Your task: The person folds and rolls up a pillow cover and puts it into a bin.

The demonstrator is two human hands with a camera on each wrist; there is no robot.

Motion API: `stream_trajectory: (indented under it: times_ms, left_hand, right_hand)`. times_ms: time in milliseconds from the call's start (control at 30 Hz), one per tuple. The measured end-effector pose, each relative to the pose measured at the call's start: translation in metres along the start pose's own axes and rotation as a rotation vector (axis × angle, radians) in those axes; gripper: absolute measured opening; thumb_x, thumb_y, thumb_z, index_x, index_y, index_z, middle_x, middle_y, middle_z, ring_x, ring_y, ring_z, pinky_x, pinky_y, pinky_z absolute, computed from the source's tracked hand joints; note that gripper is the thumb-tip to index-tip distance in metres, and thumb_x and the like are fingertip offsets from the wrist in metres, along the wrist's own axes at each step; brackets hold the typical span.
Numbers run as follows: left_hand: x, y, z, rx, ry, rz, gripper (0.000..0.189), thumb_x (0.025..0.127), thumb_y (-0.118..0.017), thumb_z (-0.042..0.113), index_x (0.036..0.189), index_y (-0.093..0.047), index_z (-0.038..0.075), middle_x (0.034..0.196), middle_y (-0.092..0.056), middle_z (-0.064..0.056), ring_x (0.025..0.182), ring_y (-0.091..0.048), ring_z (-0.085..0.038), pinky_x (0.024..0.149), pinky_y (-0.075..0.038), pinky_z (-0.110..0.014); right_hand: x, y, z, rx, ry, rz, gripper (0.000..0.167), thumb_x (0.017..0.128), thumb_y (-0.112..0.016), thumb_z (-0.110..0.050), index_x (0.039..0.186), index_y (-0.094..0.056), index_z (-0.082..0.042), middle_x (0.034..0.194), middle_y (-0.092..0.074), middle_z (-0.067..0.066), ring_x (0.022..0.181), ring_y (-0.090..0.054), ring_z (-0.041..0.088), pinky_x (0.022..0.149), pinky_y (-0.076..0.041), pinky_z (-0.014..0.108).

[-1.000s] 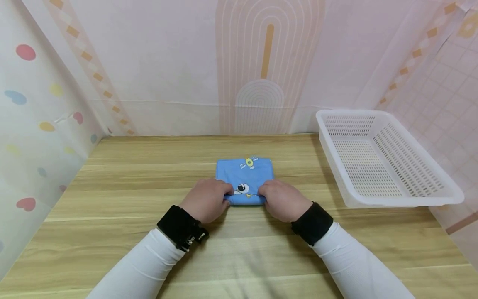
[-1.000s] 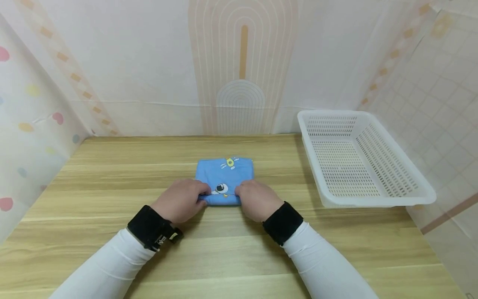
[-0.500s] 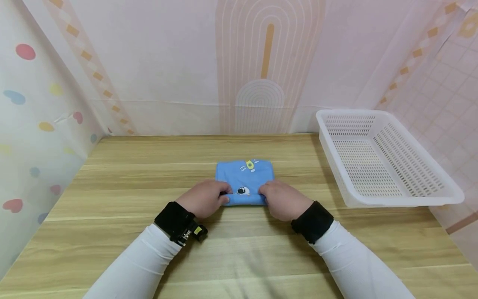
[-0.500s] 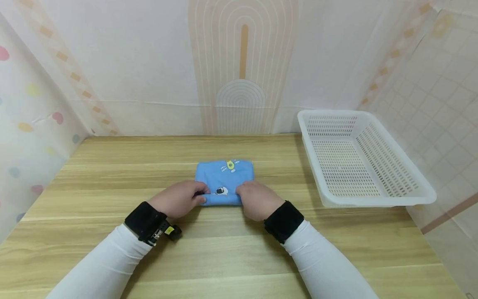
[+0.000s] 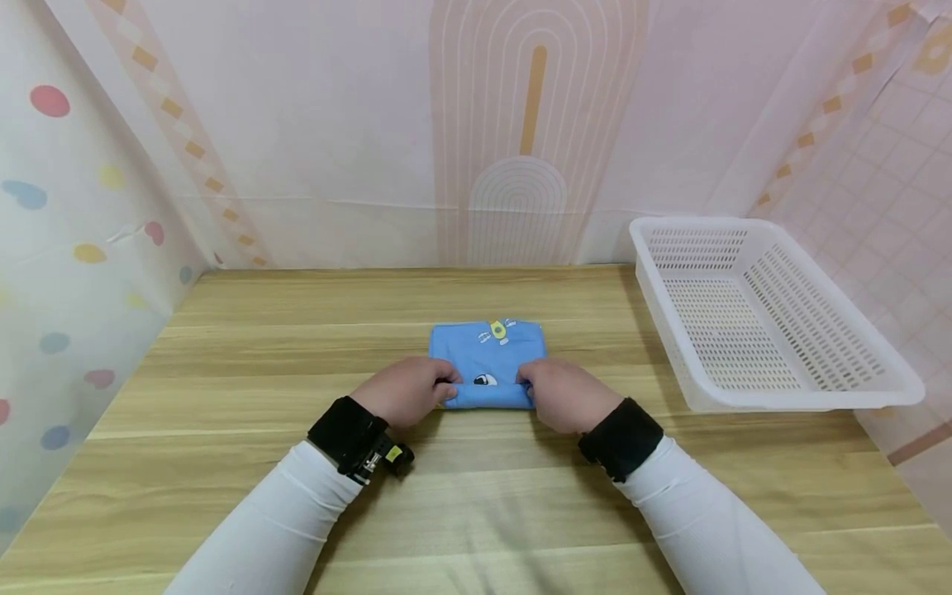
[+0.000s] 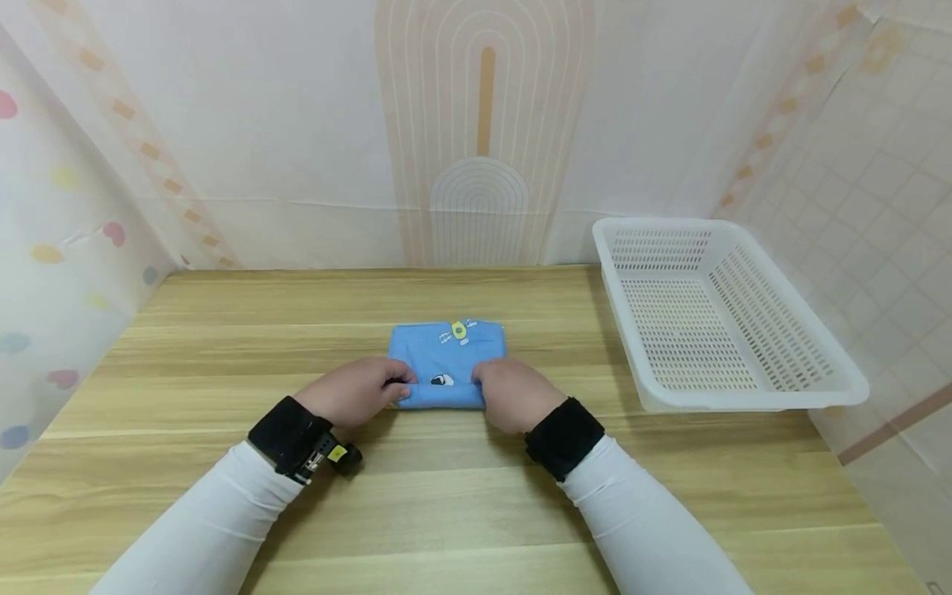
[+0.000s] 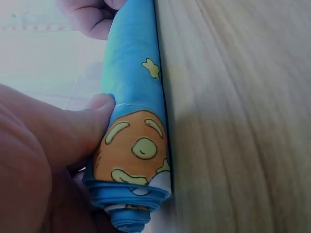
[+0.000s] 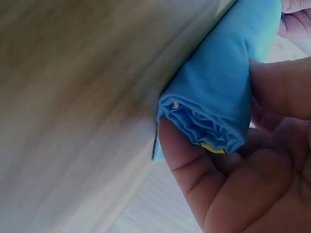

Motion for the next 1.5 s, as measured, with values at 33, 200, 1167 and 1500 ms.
stream_trajectory:
  times_ms: [33, 200, 1167, 1500]
  left_hand:
    - [0.000, 0.000, 0.000, -0.001, 0.002, 0.002, 0.021, 0.108, -0.060, 0.022, 0.122, -0.074, 0.013, 0.111, -0.073, 0.000, 0.099, -0.062, -0.017, 0.099, -0.054, -0.043]
    - [0.000, 0.002, 0.000, -0.021, 0.015, 0.027, 0.018, 0.106, -0.063, 0.021, 0.118, -0.074, 0.014, 0.106, -0.073, 0.002, 0.095, -0.062, -0.016, 0.095, -0.054, -0.042]
    - [-0.020, 0.005, 0.046, 0.495, -0.144, 0.337, 0.013, 0.092, -0.076, 0.018, 0.080, -0.073, 0.022, 0.077, -0.067, 0.005, 0.069, -0.059, -0.013, 0.073, -0.051, -0.044]
    - [-0.018, 0.002, 0.046, 0.509, -0.089, 0.288, 0.014, 0.096, -0.070, 0.010, 0.098, -0.079, 0.019, 0.095, -0.075, 0.000, 0.084, -0.068, -0.020, 0.079, -0.052, -0.044]
  right_hand:
    - [0.000, 0.001, 0.001, 0.010, -0.010, 0.010, 0.018, 0.104, -0.059, -0.004, 0.119, -0.069, -0.007, 0.108, -0.071, 0.007, 0.089, -0.061, 0.018, 0.090, -0.058, 0.038]
    - [0.000, 0.005, 0.002, 0.035, -0.026, 0.059, 0.009, 0.104, -0.062, -0.007, 0.111, -0.067, -0.011, 0.102, -0.067, 0.004, 0.089, -0.058, 0.018, 0.088, -0.055, 0.036]
    - [-0.010, 0.010, -0.023, -0.172, 0.138, 0.172, 0.016, 0.098, -0.066, 0.004, 0.101, -0.078, -0.008, 0.095, -0.069, 0.004, 0.082, -0.056, 0.015, 0.082, -0.057, 0.035]
    - [-0.014, 0.011, -0.026, -0.228, 0.186, 0.193, 0.010, 0.090, -0.076, 0.001, 0.094, -0.077, -0.009, 0.088, -0.066, 0.003, 0.078, -0.056, 0.014, 0.075, -0.054, 0.033]
Point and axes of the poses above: each hand's wrist, its own x-axis towards the middle knuckle, its own y-axis out of the back of the hand, z = x × y, the point moved 7 cm from there along x, towards the middle knuckle
